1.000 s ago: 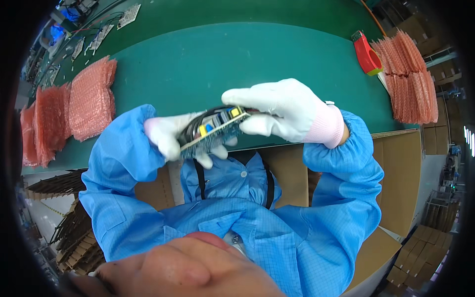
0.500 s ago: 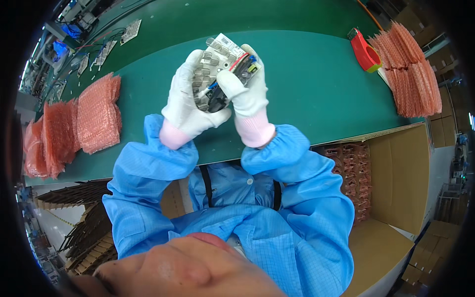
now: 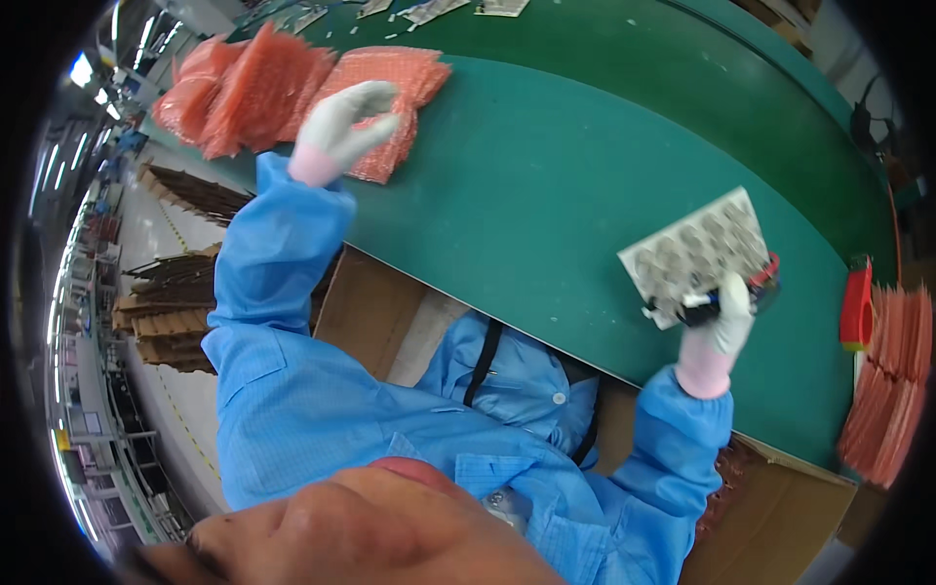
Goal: Packing electronic circuit boards into protective bubble wrap and placing them into a cardboard shipping box.
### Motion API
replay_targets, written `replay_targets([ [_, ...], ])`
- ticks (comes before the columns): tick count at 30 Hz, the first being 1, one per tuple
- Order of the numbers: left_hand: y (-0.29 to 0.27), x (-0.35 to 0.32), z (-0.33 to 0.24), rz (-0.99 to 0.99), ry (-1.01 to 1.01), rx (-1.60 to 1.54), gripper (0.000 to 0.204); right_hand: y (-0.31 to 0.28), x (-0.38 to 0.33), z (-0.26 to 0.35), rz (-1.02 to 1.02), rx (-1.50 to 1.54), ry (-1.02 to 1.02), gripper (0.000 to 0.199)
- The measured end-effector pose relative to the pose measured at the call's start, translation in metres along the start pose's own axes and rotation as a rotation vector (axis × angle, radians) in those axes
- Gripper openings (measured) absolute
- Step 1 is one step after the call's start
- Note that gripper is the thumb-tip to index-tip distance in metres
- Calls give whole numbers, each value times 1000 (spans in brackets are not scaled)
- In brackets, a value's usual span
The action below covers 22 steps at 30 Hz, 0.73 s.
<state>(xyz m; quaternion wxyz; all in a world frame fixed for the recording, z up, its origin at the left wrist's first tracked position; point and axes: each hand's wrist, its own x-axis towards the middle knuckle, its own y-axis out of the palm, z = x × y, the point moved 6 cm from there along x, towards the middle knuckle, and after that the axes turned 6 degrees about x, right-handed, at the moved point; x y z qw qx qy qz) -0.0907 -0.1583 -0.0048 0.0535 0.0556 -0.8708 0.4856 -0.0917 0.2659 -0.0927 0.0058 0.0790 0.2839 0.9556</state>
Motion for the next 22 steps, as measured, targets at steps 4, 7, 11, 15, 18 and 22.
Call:
replay_targets([
  [4,-22,-4,99,-32,-135,1,53,-13,-4,10,33,25,55,48],
  [7,-1,13,139,12,-239,8,41,-7,-10,13,39,36,83,49],
  [11,-22,28,113,-273,-61,-90,27,4,-19,26,99,47,15,50],
  [15,-13,6,-7,-101,169,-189,28,22,-31,45,27,-99,-75,51],
  [18,40,-8,-88,127,307,-185,25,17,-38,39,-11,-99,-255,49],
  [22,108,-13,-124,449,377,-194,25,69,-55,42,336,-503,-487,58],
])
